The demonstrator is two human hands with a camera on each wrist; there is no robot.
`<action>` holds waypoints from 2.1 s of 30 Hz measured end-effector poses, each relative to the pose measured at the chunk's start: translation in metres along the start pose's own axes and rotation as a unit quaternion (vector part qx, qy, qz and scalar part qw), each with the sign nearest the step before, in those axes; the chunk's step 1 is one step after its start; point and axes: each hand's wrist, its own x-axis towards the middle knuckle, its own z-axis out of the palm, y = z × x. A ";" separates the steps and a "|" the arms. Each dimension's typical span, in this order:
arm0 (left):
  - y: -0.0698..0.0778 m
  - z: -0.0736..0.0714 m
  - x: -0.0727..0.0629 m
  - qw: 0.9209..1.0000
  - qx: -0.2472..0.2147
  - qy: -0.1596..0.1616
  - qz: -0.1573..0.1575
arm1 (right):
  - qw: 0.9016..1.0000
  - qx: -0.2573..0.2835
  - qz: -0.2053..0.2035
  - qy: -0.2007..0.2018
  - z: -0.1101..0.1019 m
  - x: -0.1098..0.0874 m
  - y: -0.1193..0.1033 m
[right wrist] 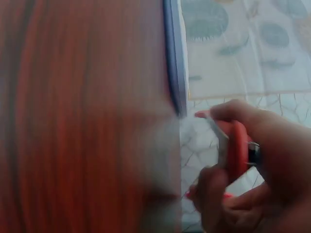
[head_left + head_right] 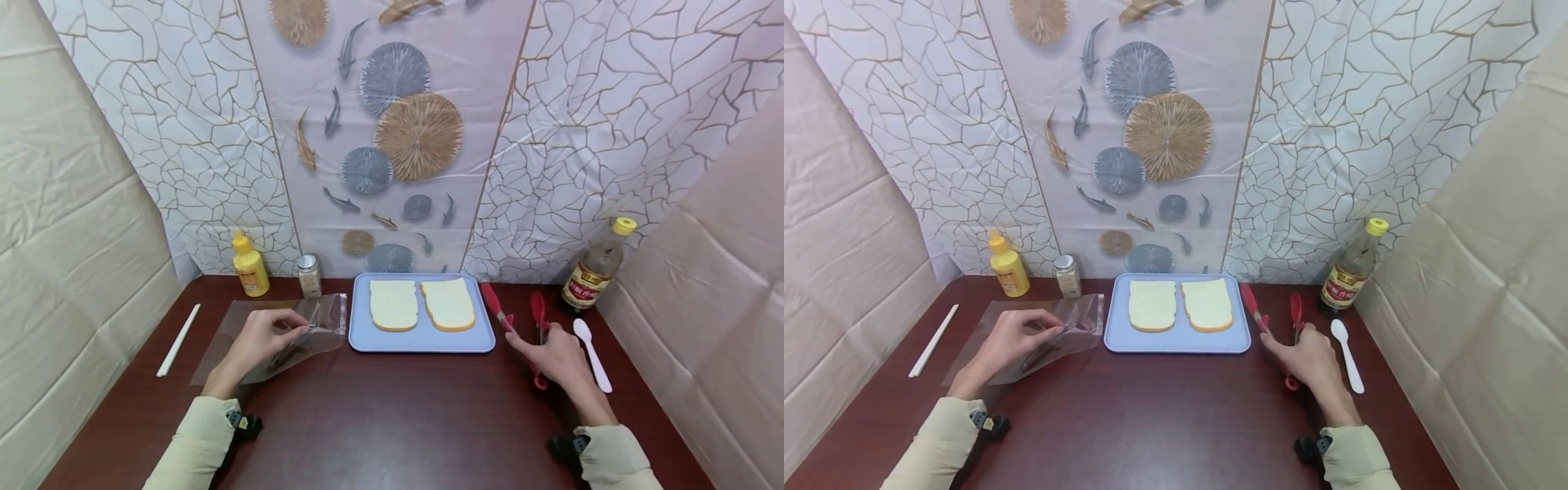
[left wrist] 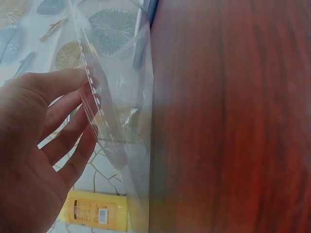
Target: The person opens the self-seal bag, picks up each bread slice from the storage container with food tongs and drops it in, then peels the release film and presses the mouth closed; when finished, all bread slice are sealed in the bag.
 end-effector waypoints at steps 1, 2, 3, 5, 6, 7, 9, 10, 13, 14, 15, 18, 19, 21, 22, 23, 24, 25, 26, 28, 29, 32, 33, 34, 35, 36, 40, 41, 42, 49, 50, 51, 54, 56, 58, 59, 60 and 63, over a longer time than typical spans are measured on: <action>0.000 0.000 0.000 1.000 -0.001 0.000 0.000 | 1.000 0.006 -0.006 0.007 0.002 -0.002 -0.005; 0.000 0.000 -0.001 1.000 -0.001 0.000 0.000 | 1.000 0.009 -0.013 0.014 0.004 -0.004 -0.011; -0.001 0.000 -0.001 1.000 -0.001 0.000 0.000 | 1.000 0.011 -0.023 0.018 0.006 -0.006 -0.017; -0.001 0.000 -0.001 1.000 -0.001 0.001 -0.001 | 0.999 0.014 -0.044 0.021 0.012 -0.010 -0.029; -0.002 0.000 -0.001 1.000 -0.001 0.000 -0.002 | 0.998 0.015 -0.056 0.019 0.015 -0.012 -0.035; -0.002 0.000 -0.001 1.000 -0.001 0.000 -0.003 | 0.997 0.016 -0.068 0.017 0.018 -0.013 -0.041; -0.002 0.000 -0.001 1.000 -0.001 -0.001 -0.003 | 0.996 0.013 -0.085 0.007 0.024 -0.016 -0.053; -0.001 -0.001 -0.001 1.000 -0.002 -0.001 -0.003 | 0.996 0.010 -0.090 0.001 0.026 -0.017 -0.057; 0.000 -0.001 -0.001 1.000 -0.002 -0.002 -0.002 | 0.996 -0.002 -0.092 -0.018 0.032 -0.019 -0.069; 0.000 -0.001 0.000 1.000 -0.002 -0.002 -0.001 | 0.995 -0.006 -0.092 -0.024 0.033 -0.019 -0.071; 0.000 0.000 0.000 1.000 -0.002 -0.002 -0.001 | 0.995 -0.010 -0.090 -0.030 0.034 -0.019 -0.072; 0.001 0.000 0.000 1.000 -0.004 -0.004 -0.001 | 0.995 -0.013 -0.087 -0.043 0.034 -0.020 -0.075; 0.001 0.000 0.001 1.000 -0.004 -0.005 -0.001 | 0.995 -0.016 -0.086 -0.047 0.034 -0.021 -0.075; 0.001 0.000 0.001 1.000 -0.005 -0.006 -0.001 | 0.995 -0.020 -0.082 -0.055 0.034 -0.022 -0.077; 0.000 0.001 0.001 1.000 -0.005 -0.006 0.000 | 0.995 -0.025 -0.080 -0.059 0.034 -0.023 -0.079; 0.000 0.001 0.001 1.000 -0.004 -0.006 0.001 | 0.995 -0.029 -0.077 -0.063 0.034 -0.023 -0.080; -0.001 0.001 0.001 1.000 -0.004 -0.005 0.001 | 0.994 -0.035 -0.074 -0.068 0.033 -0.024 -0.082; -0.001 0.001 0.000 1.000 -0.002 -0.004 0.001 | 0.994 -0.041 -0.072 -0.071 0.033 -0.024 -0.084; -0.002 0.001 0.000 1.000 -0.002 -0.004 0.001 | 0.994 -0.045 -0.070 -0.074 0.032 -0.025 -0.085; -0.002 0.000 -0.001 1.000 -0.001 -0.005 -0.001 | 0.993 -0.053 -0.066 -0.078 0.031 -0.025 -0.087; -0.002 0.000 -0.001 1.000 -0.001 -0.005 -0.002 | 0.993 -0.057 -0.064 -0.079 0.030 -0.024 -0.087; -0.001 -0.001 -0.001 1.000 -0.001 -0.009 -0.006 | 0.993 -0.058 -0.058 -0.087 0.029 -0.023 -0.087; -0.001 -0.001 -0.002 1.000 -0.001 -0.009 -0.007 | 0.993 -0.057 -0.059 -0.090 0.029 -0.023 -0.087; -0.001 -0.001 -0.002 1.000 -0.001 -0.010 -0.008 | 0.992 -0.055 -0.061 -0.094 0.028 -0.022 -0.086; -0.002 -0.001 -0.002 1.000 0.000 -0.011 -0.009 | 0.992 -0.052 -0.061 -0.097 0.029 -0.022 -0.086; -0.002 -0.001 -0.002 1.000 0.000 -0.012 -0.010 | 0.992 -0.050 -0.062 -0.099 0.029 -0.022 -0.085; -0.001 -0.002 -0.001 1.000 -0.002 -0.012 -0.010 | 0.992 -0.053 -0.068 -0.095 0.030 -0.022 -0.083; -0.001 -0.002 -0.001 1.000 -0.003 -0.012 -0.010 | 0.992 -0.055 -0.067 -0.093 0.031 -0.022 -0.082; -0.001 -0.002 0.000 1.000 -0.004 -0.012 -0.009 | 0.992 -0.058 -0.066 -0.092 0.031 -0.022 -0.082; -0.001 -0.002 0.001 1.000 0.002 -0.010 -0.001 | 0.991 -0.060 -0.064 -0.104 0.022 -0.025 -0.087; -0.001 -0.002 0.001 1.000 0.003 -0.010 -0.001 | 0.990 -0.061 -0.067 -0.106 0.019 -0.025 -0.087; -0.001 -0.002 0.001 1.000 0.004 -0.010 -0.001 | 0.990 -0.060 -0.068 -0.108 0.017 -0.025 -0.087; -0.001 -0.002 0.001 1.000 0.006 -0.012 -0.004 | 0.990 -0.051 -0.084 -0.103 0.009 -0.023 -0.080; -0.001 -0.002 0.001 1.000 0.006 -0.014 -0.007 | 0.989 -0.028 -0.095 -0.109 0.007 -0.020 -0.073; -0.002 -0.002 0.001 1.000 0.006 -0.013 -0.007 | 0.988 -0.013 -0.110 -0.107 0.007 -0.019 -0.067; -0.002 -0.002 0.001 1.000 0.007 -0.013 -0.006 | 0.987 -0.005 -0.118 -0.107 0.007 -0.018 -0.065; -0.002 -0.002 0.001 1.000 0.007 -0.013 -0.005 | 0.987 0.000 -0.123 -0.108 0.008 -0.018 -0.063; -0.003 -0.003 0.000 1.000 0.008 -0.009 -0.002 | 0.986 -0.011 -0.131 -0.098 0.014 -0.020 -0.064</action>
